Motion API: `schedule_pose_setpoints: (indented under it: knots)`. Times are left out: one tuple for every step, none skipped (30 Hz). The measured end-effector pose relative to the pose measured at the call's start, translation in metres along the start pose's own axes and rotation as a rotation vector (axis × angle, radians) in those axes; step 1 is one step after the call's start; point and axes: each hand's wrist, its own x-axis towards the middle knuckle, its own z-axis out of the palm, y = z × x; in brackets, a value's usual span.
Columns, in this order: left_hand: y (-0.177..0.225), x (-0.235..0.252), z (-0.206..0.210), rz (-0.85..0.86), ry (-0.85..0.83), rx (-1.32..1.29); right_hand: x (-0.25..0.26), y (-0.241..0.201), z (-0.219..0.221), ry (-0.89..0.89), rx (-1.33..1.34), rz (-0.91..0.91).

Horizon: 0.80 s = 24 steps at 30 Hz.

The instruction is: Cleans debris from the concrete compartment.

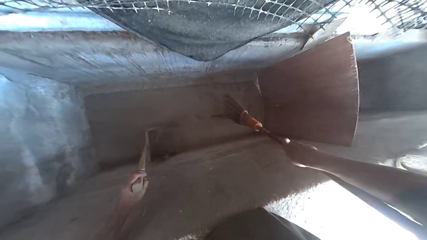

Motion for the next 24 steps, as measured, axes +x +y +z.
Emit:
schedule_pose_setpoints:
  knots:
    - [0.001, 0.0, 0.0, -0.019, -0.009, -0.014, 0.016, -0.01, -0.002, -0.001, -0.004, -0.036]
    - [0.002, 0.0, -0.001, -0.045, -0.018, -0.023, 0.024, -0.026, -0.003, -0.009, 0.004, -0.091]
    - [0.003, -0.001, -0.002, -0.068, -0.023, -0.023, 0.025, -0.047, -0.001, -0.034, 0.02, -0.159]
    - [0.003, -0.001, -0.002, -0.085, -0.024, -0.013, 0.02, -0.07, 0.002, -0.068, 0.03, -0.225]
    - [0.005, -0.003, -0.002, -0.098, -0.025, -0.008, 0.012, -0.09, 0.01, -0.11, 0.05, -0.295]
    - [0.007, -0.003, -0.002, -0.104, -0.023, -0.001, 0.003, -0.107, 0.02, -0.152, 0.073, -0.363]
    - [0.008, 0.001, -0.001, -0.101, -0.016, 0.011, -0.004, -0.117, 0.027, -0.177, 0.077, -0.434]
    - [0.007, 0.001, -0.001, -0.095, -0.017, 0.019, -0.012, -0.121, 0.035, -0.195, 0.07, -0.5]
    - [0.005, -0.003, -0.001, -0.091, -0.025, 0.025, -0.023, -0.12, 0.044, -0.216, 0.07, -0.546]
    - [0.003, -0.005, -0.002, -0.085, -0.036, 0.029, -0.036, -0.116, 0.049, -0.227, 0.07, -0.566]
    - [0.002, -0.006, -0.004, -0.076, -0.04, 0.027, -0.05, -0.108, 0.048, -0.239, 0.067, -0.55]
    - [0.002, -0.006, -0.004, -0.065, -0.044, 0.024, -0.063, -0.096, 0.047, -0.245, 0.08, -0.509]
    - [0.002, -0.005, -0.003, -0.046, -0.059, 0.014, -0.073, -0.079, 0.047, -0.244, 0.102, -0.461]
    - [0.001, -0.004, -0.002, -0.02, -0.06, -0.001, -0.082, -0.059, 0.047, -0.239, 0.114, -0.396]
    - [0.001, -0.003, 0.0, 0.0, -0.045, -0.015, -0.087, -0.038, 0.048, -0.219, 0.113, -0.33]
    - [0.001, -0.003, 0.0, 0.006, -0.043, -0.025, -0.088, -0.017, 0.049, -0.199, 0.104, -0.268]
    - [0.003, -0.003, 0.0, 0.002, -0.041, -0.026, -0.084, 0.004, 0.05, -0.178, 0.094, -0.21]
    - [0.006, -0.003, 0.0, -0.006, -0.042, -0.021, -0.076, 0.024, 0.051, -0.155, 0.084, -0.143]
    - [0.007, -0.003, -0.001, -0.019, -0.048, -0.017, -0.063, 0.04, 0.051, -0.139, 0.078, -0.069]
    - [0.006, -0.003, -0.002, -0.029, -0.061, -0.014, -0.044, 0.054, 0.052, -0.124, 0.086, 0.003]
    - [0.005, -0.002, -0.003, -0.029, -0.076, -0.009, -0.021, 0.065, 0.053, -0.112, 0.097, 0.065]
    - [0.004, -0.003, -0.003, -0.031, -0.09, -0.003, 0.003, 0.073, 0.054, -0.112, 0.11, 0.111]
    - [0.003, -0.005, -0.004, -0.041, -0.098, 0.005, 0.029, 0.075, 0.056, -0.133, 0.122, 0.139]
    - [0.003, -0.005, -0.004, -0.051, -0.093, 0.019, 0.055, 0.074, 0.057, -0.16, 0.147, 0.147]
